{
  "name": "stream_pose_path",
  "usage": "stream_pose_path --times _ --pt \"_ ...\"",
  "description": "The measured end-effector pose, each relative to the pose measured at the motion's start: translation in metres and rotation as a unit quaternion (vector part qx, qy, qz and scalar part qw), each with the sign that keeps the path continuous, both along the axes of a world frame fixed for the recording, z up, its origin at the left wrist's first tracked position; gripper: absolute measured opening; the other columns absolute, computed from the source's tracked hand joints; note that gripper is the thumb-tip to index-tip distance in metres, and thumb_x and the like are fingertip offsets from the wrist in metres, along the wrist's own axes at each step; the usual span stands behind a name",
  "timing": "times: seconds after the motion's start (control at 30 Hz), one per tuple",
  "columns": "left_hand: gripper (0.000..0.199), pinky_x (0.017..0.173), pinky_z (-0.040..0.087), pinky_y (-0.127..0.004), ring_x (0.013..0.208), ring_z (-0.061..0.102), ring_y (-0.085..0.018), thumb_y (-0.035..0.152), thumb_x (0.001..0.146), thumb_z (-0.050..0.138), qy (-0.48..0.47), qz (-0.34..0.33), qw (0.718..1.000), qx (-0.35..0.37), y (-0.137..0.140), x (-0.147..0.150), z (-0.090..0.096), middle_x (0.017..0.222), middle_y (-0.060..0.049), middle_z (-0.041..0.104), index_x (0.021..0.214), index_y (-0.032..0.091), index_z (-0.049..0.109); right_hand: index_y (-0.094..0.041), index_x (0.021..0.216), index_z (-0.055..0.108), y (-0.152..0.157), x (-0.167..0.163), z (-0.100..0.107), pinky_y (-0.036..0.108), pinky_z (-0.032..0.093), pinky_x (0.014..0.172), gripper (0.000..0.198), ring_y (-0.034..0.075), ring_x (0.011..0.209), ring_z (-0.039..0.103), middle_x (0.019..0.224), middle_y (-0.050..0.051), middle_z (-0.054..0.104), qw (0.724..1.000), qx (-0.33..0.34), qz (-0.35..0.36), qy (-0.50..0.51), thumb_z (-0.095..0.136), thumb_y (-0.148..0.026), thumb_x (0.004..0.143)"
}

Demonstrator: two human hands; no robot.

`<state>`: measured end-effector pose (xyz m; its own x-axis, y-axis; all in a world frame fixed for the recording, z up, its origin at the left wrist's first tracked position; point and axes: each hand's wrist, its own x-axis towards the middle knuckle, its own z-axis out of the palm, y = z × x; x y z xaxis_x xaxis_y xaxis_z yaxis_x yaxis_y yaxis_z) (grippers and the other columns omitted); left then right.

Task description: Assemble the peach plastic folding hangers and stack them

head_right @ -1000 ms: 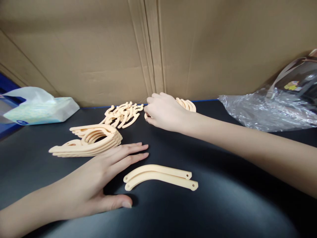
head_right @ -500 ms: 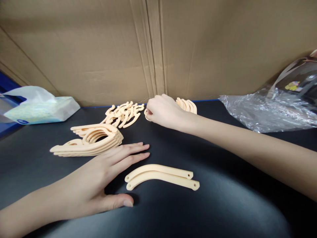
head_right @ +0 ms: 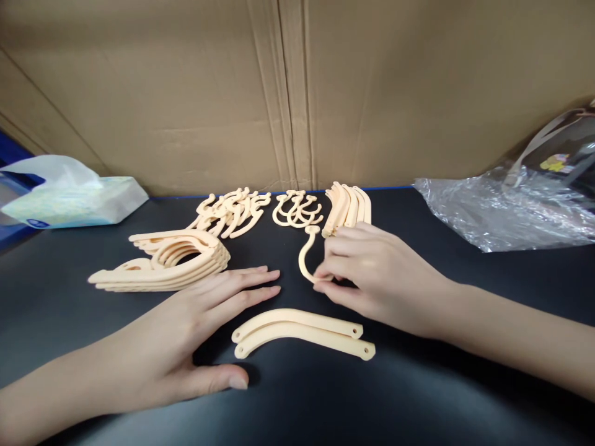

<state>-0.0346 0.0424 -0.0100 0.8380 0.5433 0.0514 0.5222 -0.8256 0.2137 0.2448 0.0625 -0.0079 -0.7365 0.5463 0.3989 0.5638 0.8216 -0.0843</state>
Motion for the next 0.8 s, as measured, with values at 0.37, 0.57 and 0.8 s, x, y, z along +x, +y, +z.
stream_pose_path --times 0.37,0.57,0.8 --pt "0.072 0.107 0.04 -0.044 0.135 0.04 -0.031 0.058 0.084 0.058 -0.015 0.009 0.999 -0.027 0.001 0.002 0.003 0.147 -0.013 0.041 0.142 0.022 0.038 -0.02 0.083 0.067 -0.02 0.025 -0.015 0.03 0.036 0.063 0.019 0.014 0.064 0.046 0.072 0.001 0.059 1.0 -0.008 -0.017 -0.004 0.051 -0.025 0.093" --pt "0.071 0.107 0.041 -0.044 0.134 0.04 -0.031 0.056 0.083 0.061 -0.017 0.014 0.999 -0.031 0.001 0.002 0.003 0.147 -0.012 0.041 0.142 0.023 0.039 -0.022 0.087 0.068 -0.021 0.031 -0.019 0.03 0.037 0.063 0.016 0.014 0.065 0.05 0.073 0.0 0.059 0.999 -0.032 -0.023 0.013 0.054 -0.025 0.092" --pt "0.074 0.108 0.039 -0.044 0.136 0.037 -0.03 0.059 0.084 0.058 0.007 0.006 1.0 -0.018 0.003 0.001 -0.001 0.15 -0.01 0.037 0.144 0.023 0.034 -0.022 0.09 0.069 -0.02 0.034 -0.024 0.029 0.037 0.062 0.012 0.013 0.063 0.048 0.07 0.0 0.058 0.999 -0.031 -0.018 0.028 0.057 -0.025 0.091"
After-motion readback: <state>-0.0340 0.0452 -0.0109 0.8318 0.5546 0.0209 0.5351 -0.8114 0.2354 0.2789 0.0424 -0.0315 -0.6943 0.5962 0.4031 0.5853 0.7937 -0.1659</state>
